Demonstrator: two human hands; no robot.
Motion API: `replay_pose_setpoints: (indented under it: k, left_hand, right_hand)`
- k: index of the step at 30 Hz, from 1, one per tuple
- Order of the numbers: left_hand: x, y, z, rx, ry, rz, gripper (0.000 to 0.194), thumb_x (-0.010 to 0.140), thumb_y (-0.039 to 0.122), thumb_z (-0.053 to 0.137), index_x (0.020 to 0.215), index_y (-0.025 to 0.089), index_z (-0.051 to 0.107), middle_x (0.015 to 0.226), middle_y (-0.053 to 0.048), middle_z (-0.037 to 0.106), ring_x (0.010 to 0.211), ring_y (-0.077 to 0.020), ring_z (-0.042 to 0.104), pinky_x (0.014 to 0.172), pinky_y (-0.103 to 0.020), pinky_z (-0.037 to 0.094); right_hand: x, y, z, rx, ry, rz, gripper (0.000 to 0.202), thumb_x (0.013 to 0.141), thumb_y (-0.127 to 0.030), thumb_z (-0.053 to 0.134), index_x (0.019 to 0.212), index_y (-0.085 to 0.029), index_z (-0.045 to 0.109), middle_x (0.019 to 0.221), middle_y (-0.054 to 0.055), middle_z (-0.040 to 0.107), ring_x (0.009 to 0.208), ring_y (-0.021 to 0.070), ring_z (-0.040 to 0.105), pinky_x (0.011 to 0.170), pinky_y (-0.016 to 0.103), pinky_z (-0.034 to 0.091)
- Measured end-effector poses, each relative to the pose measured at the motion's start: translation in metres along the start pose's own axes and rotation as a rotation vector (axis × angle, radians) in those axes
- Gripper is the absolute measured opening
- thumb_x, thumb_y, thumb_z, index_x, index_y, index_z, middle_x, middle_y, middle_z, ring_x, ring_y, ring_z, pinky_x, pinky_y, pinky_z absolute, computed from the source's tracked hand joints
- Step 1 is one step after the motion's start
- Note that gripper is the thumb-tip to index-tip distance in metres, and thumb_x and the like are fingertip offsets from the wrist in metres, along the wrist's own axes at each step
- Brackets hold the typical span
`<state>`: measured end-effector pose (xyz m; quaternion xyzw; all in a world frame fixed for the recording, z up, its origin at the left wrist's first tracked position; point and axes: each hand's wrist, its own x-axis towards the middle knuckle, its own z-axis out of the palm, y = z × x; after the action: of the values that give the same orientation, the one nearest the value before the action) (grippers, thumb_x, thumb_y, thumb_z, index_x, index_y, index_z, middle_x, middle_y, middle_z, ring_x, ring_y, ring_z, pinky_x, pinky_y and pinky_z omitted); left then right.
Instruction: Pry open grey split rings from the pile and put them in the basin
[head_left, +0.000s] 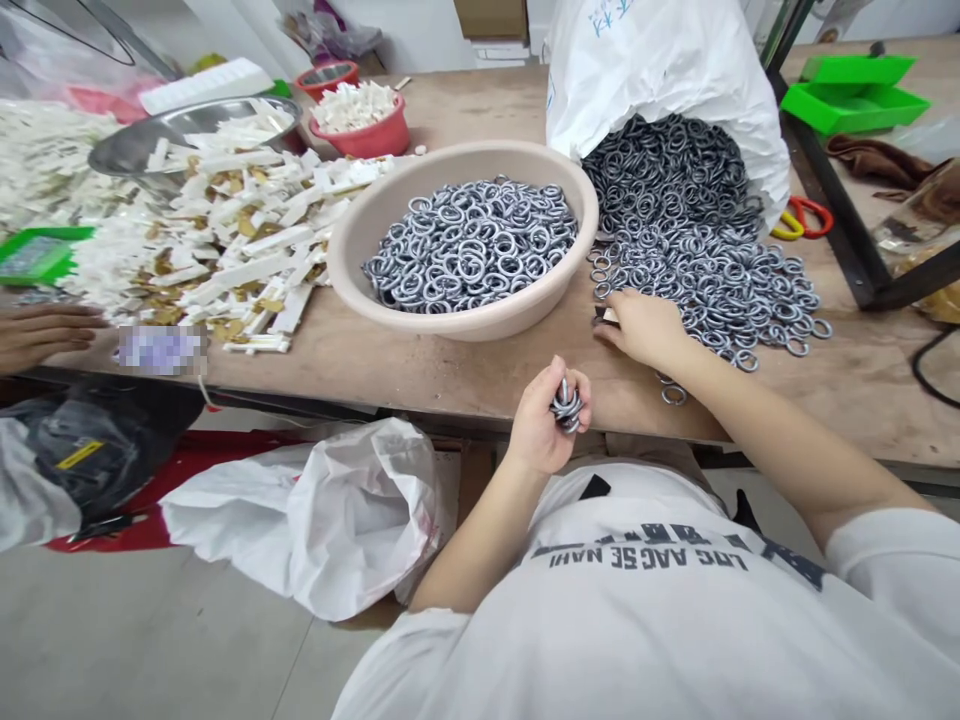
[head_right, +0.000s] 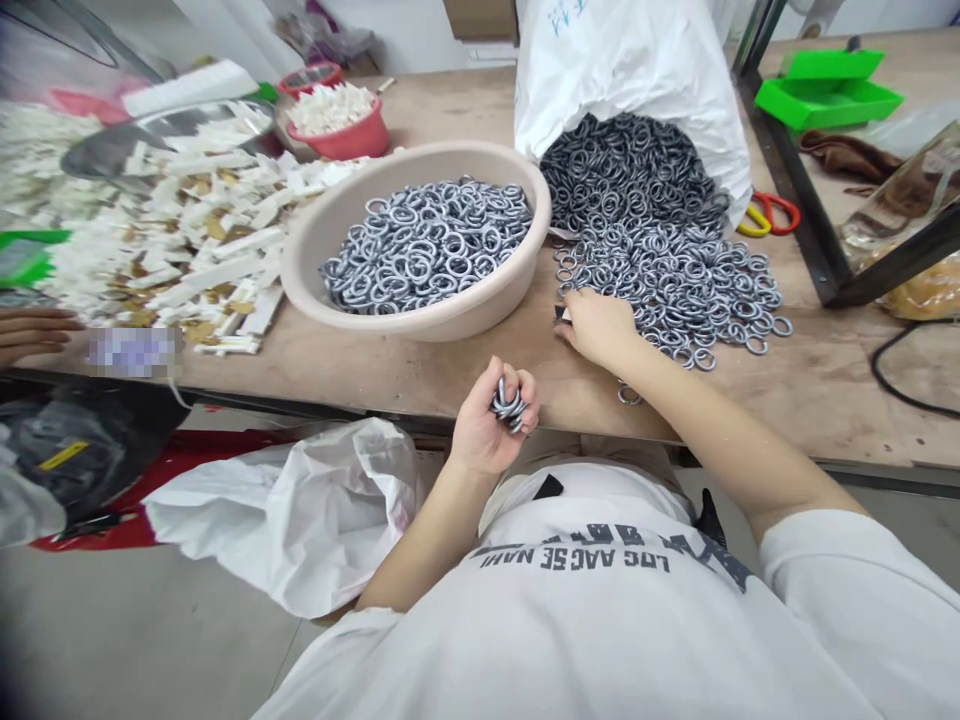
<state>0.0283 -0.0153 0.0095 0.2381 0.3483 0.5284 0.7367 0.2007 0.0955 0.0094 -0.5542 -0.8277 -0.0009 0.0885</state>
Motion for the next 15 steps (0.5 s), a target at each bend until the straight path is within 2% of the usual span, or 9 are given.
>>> replay_pose_setpoints:
  k: [3,6,7,9,11,13,15]
  left_hand:
    - [-0.001,0.004,-0.004,-0.051,0.05,-0.029,0.047,0.08,0.05,0.068,0.074,0.015,0.038,0.073,0.001,0.048,0.048,-0.0071,0.047,0.039,-0.016,0.032]
    - [0.002,0.006,-0.008,-0.084,0.097,-0.032,0.04,0.079,0.049,0.07,0.086,0.017,0.045,0.076,0.001,0.051,0.052,-0.0078,0.05,0.04,-0.015,0.036]
    - [0.004,0.005,-0.008,-0.074,0.118,-0.034,0.041,0.078,0.051,0.07,0.089,0.018,0.048,0.077,0.001,0.052,0.054,-0.008,0.051,0.04,-0.015,0.036]
    - [0.008,0.003,-0.005,-0.032,0.146,-0.038,0.048,0.078,0.059,0.07,0.094,0.019,0.051,0.08,0.0,0.054,0.056,-0.0083,0.053,0.04,-0.015,0.038]
    - [0.012,-0.002,0.0,0.019,0.139,-0.031,0.054,0.077,0.066,0.07,0.096,0.019,0.053,0.08,0.0,0.055,0.057,-0.0084,0.054,0.04,-0.015,0.039]
    - [0.013,-0.009,0.008,0.062,0.11,-0.003,0.054,0.077,0.067,0.07,0.096,0.018,0.054,0.08,-0.001,0.055,0.055,-0.0082,0.053,0.04,-0.015,0.039]
    - [0.014,-0.015,0.014,0.093,0.075,0.045,0.05,0.08,0.063,0.07,0.095,0.018,0.054,0.078,0.0,0.054,0.054,-0.0078,0.051,0.039,-0.015,0.038]
  right_hand:
    - [0.008,-0.004,0.004,-0.03,-0.017,-0.092,0.04,0.105,-0.04,0.039,0.112,-0.008,0.062,0.112,0.016,0.062,0.087,0.0219,0.062,0.065,0.034,0.022]
    - [0.004,-0.003,-0.001,0.077,-0.017,-0.069,0.031,0.101,-0.037,0.047,0.097,-0.01,0.062,0.099,0.013,0.062,0.079,0.0188,0.056,0.064,0.033,0.024]
    - [-0.001,-0.003,-0.005,0.216,-0.032,-0.049,0.029,0.1,-0.036,0.049,0.09,-0.011,0.061,0.091,0.01,0.061,0.075,0.0166,0.052,0.064,0.032,0.026]
    - [-0.015,-0.007,-0.015,0.647,-0.092,-0.007,0.03,0.099,-0.036,0.049,0.08,-0.014,0.056,0.072,0.004,0.052,0.066,0.0128,0.044,0.063,0.03,0.03]
    - [-0.034,-0.018,-0.022,1.092,-0.127,0.041,0.032,0.099,-0.044,0.051,0.086,-0.015,0.056,0.067,0.0,0.045,0.059,0.011,0.038,0.058,0.027,0.031]
    - [-0.052,-0.034,-0.023,1.318,-0.002,0.162,0.035,0.095,-0.05,0.058,0.09,-0.015,0.056,0.069,-0.001,0.047,0.058,0.0097,0.037,0.055,0.025,0.032]
    - [-0.066,-0.05,-0.02,1.494,0.044,0.217,0.037,0.093,-0.053,0.061,0.091,-0.017,0.053,0.071,0.0,0.049,0.056,0.0096,0.041,0.051,0.025,0.034]
